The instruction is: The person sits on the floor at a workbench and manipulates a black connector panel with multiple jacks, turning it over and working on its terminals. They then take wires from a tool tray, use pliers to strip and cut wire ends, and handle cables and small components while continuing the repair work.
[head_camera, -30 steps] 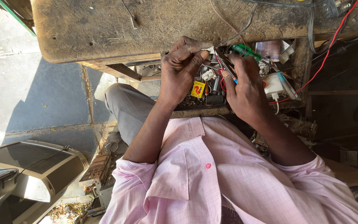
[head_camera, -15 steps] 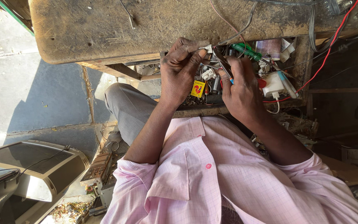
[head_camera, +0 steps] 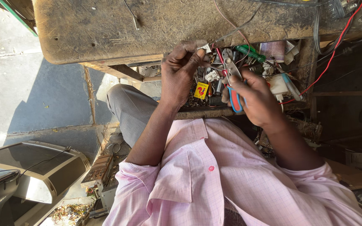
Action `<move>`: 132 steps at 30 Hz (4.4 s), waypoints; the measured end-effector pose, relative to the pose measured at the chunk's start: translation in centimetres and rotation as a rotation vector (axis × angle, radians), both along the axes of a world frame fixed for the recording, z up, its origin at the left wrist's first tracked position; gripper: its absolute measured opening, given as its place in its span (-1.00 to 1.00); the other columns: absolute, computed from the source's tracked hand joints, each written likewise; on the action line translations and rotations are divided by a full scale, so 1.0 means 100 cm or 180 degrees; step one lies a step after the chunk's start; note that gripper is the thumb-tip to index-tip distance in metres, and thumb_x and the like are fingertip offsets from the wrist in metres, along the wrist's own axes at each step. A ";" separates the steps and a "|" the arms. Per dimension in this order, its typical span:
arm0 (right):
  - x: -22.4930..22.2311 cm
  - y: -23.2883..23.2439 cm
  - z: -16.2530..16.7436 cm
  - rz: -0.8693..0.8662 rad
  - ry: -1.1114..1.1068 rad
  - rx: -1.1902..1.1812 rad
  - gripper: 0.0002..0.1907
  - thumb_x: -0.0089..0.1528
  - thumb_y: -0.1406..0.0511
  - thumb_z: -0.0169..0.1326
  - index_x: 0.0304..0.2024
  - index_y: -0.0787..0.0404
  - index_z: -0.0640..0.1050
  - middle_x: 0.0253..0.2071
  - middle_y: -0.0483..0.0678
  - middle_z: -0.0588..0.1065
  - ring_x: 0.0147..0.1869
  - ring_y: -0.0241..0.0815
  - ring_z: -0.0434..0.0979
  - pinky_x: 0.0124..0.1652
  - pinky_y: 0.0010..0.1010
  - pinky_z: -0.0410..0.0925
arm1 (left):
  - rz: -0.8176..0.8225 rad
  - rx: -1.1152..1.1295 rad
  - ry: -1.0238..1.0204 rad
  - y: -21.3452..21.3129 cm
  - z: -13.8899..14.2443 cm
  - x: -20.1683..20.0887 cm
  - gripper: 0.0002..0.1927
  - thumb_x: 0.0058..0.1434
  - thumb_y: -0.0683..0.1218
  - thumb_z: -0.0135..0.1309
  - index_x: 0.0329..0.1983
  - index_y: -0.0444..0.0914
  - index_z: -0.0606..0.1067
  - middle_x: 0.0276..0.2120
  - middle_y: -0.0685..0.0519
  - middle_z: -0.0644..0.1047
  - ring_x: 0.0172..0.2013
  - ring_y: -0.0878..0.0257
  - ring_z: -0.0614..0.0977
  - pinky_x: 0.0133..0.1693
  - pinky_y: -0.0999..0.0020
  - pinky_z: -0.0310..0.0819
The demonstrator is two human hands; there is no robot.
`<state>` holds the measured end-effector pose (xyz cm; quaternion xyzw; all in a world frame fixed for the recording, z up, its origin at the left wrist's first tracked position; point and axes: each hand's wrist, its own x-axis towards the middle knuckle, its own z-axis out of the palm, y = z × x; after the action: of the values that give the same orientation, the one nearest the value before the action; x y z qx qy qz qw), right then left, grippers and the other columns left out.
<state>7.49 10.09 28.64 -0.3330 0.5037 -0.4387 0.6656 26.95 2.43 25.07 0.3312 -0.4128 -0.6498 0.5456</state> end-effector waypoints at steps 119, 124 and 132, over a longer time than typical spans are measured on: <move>0.003 0.003 0.015 0.0283 0.3600 -0.2091 -0.73 0.34 0.30 0.27 -0.25 0.34 0.45 -0.38 0.13 0.44 -0.33 0.12 0.47 -0.31 -0.12 0.30 | -0.0060 -0.0224 -0.0041 0.010 0.006 0.000 -0.90 0.41 -0.26 0.14 -0.05 -0.39 0.58 -0.14 0.10 0.54 -0.16 0.38 0.61 -0.07 0.45 0.58; 0.000 0.001 0.004 0.0236 0.3720 -0.2267 -0.74 0.33 0.35 0.27 -0.23 0.35 0.43 -0.33 0.15 0.46 -0.27 0.16 0.50 -0.26 -0.10 0.32 | -0.0062 -0.0258 -0.0075 0.009 0.005 0.000 -0.94 0.43 -0.29 0.15 -0.08 -0.39 0.57 -0.17 0.09 0.53 -0.17 0.37 0.60 -0.07 0.44 0.58; 0.002 -0.001 -0.002 0.0077 0.3577 -0.1996 -0.77 0.36 0.36 0.25 -0.22 0.36 0.46 -0.31 0.14 0.50 -0.26 0.09 0.56 -0.25 -0.12 0.37 | -0.0047 -0.0253 0.0001 0.010 0.011 -0.001 -0.89 0.40 -0.29 0.14 -0.04 -0.39 0.57 -0.13 0.09 0.53 -0.13 0.38 0.61 -0.04 0.46 0.59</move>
<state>7.68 9.95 28.49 -0.6964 0.6197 -0.3162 0.1761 26.86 3.47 26.20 0.3061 -0.4407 -0.6369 0.5536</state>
